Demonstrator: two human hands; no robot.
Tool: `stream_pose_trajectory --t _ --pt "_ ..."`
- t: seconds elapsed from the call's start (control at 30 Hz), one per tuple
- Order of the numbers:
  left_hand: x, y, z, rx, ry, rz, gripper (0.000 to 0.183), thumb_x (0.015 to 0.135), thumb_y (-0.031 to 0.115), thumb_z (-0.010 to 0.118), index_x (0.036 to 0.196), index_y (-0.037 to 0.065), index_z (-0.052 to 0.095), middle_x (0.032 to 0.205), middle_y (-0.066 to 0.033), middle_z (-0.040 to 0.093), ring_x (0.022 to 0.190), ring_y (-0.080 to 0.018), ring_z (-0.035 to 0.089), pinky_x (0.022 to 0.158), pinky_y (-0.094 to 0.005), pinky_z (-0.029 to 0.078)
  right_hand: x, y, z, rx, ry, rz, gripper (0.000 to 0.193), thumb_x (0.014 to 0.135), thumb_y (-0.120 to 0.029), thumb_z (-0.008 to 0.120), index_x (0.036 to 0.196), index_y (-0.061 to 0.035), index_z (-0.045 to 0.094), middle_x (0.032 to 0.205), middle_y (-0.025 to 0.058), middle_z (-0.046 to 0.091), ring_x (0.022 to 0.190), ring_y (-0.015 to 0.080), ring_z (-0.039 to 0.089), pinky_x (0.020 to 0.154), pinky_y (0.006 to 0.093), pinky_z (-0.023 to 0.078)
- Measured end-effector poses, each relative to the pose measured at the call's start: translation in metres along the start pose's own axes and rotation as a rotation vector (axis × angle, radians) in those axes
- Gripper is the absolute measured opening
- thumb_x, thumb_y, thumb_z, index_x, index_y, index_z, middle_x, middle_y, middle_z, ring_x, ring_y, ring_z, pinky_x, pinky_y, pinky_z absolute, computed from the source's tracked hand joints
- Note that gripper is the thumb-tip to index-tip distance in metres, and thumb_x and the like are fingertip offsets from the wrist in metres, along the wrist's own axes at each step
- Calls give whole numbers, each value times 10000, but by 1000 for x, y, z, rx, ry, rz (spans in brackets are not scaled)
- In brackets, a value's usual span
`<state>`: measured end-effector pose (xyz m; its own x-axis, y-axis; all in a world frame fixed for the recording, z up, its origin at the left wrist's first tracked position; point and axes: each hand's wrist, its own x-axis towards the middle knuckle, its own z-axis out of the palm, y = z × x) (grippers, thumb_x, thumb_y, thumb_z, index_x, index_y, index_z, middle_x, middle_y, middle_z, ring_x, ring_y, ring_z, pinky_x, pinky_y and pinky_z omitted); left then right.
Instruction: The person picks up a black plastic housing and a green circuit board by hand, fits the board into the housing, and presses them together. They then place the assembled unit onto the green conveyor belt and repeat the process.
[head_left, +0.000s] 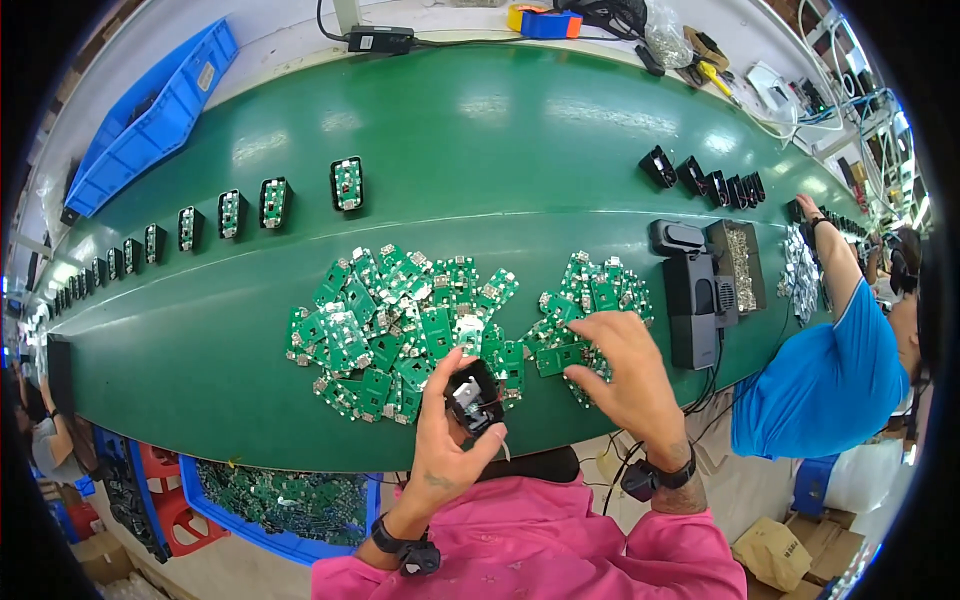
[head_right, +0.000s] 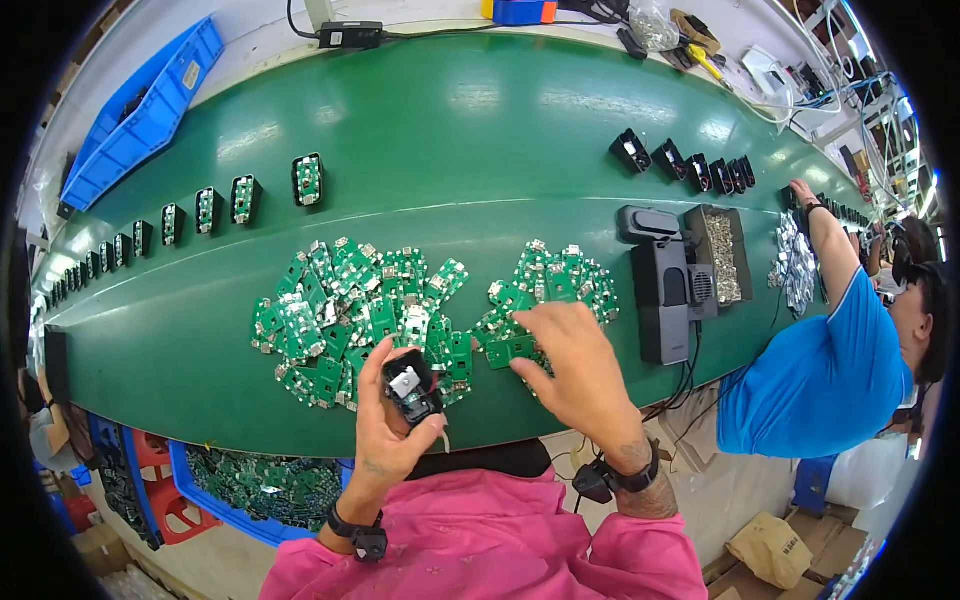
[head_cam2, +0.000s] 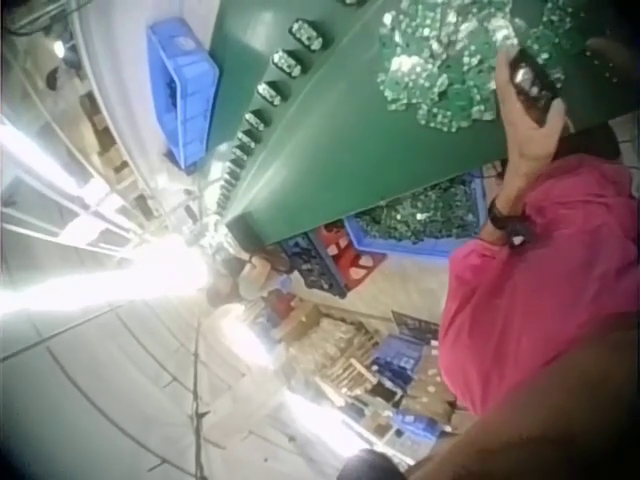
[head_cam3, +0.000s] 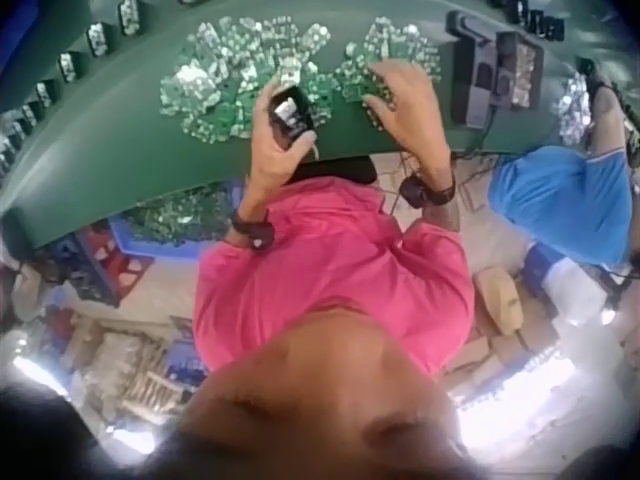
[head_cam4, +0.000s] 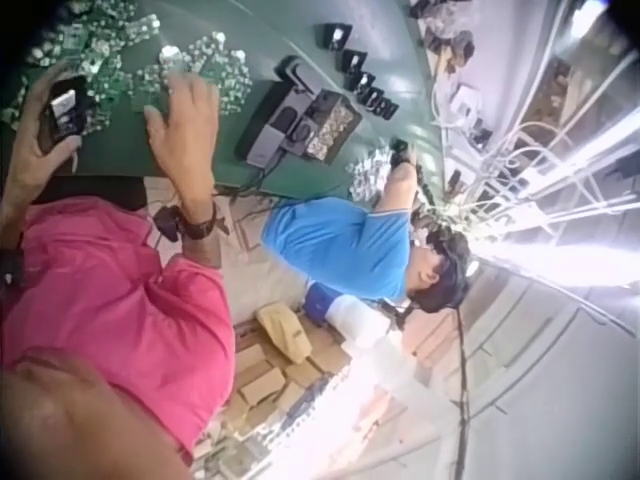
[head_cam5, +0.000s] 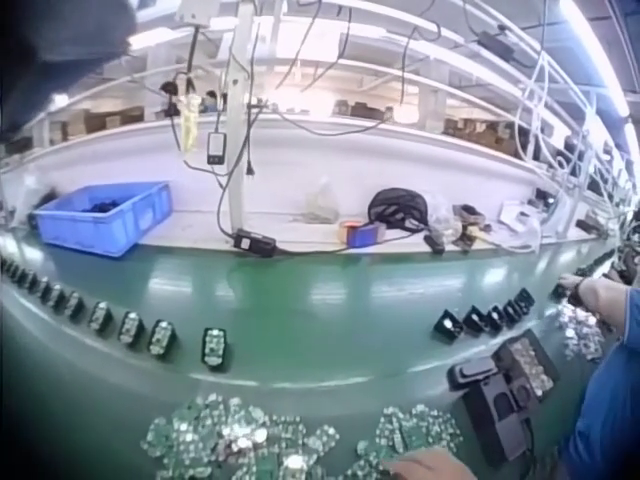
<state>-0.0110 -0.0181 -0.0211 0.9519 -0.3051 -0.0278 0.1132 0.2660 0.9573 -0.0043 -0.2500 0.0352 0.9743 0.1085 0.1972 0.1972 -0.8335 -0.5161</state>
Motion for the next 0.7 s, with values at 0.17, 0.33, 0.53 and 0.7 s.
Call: stream_pose_trajectory --t 0.17,0.33,0.53,0.7 --pt "1 1 4 46 -55 59 770 754 -130 588 1429 64 274 1455 -166 305 1056 -205 544 788 -356 597 -6 9 11 -84 -158 -61 506 698 -52 783 1174 -47 612 1058 112 604 989 314 545 848 401 460" --pt "-2 8 10 -110 -11 19 743 760 -122 601 1412 58 293 1441 -163 317 1031 -213 566 779 -348 595 -8 14 13 -109 -137 -35 489 732 -37 764 1194 -66 607 993 108 611 867 279 585 758 357 483" --pt "2 14 14 -38 -123 -136 444 840 -77 581 1258 34 483 1372 -174 376 934 -196 620 636 -279 581 -23 10 22 824 210 455 383 834 9 713 1176 -5 541 845 50 648 709 100 606 596 228 468" --pt "6 11 25 176 -44 -22 104 896 5 647 996 -21 634 1301 -174 432 824 -161 637 604 -265 600 -22 -26 28 1136 347 502 299 879 15 663 1153 44 546 866 78 671 675 125 635 618 229 512"
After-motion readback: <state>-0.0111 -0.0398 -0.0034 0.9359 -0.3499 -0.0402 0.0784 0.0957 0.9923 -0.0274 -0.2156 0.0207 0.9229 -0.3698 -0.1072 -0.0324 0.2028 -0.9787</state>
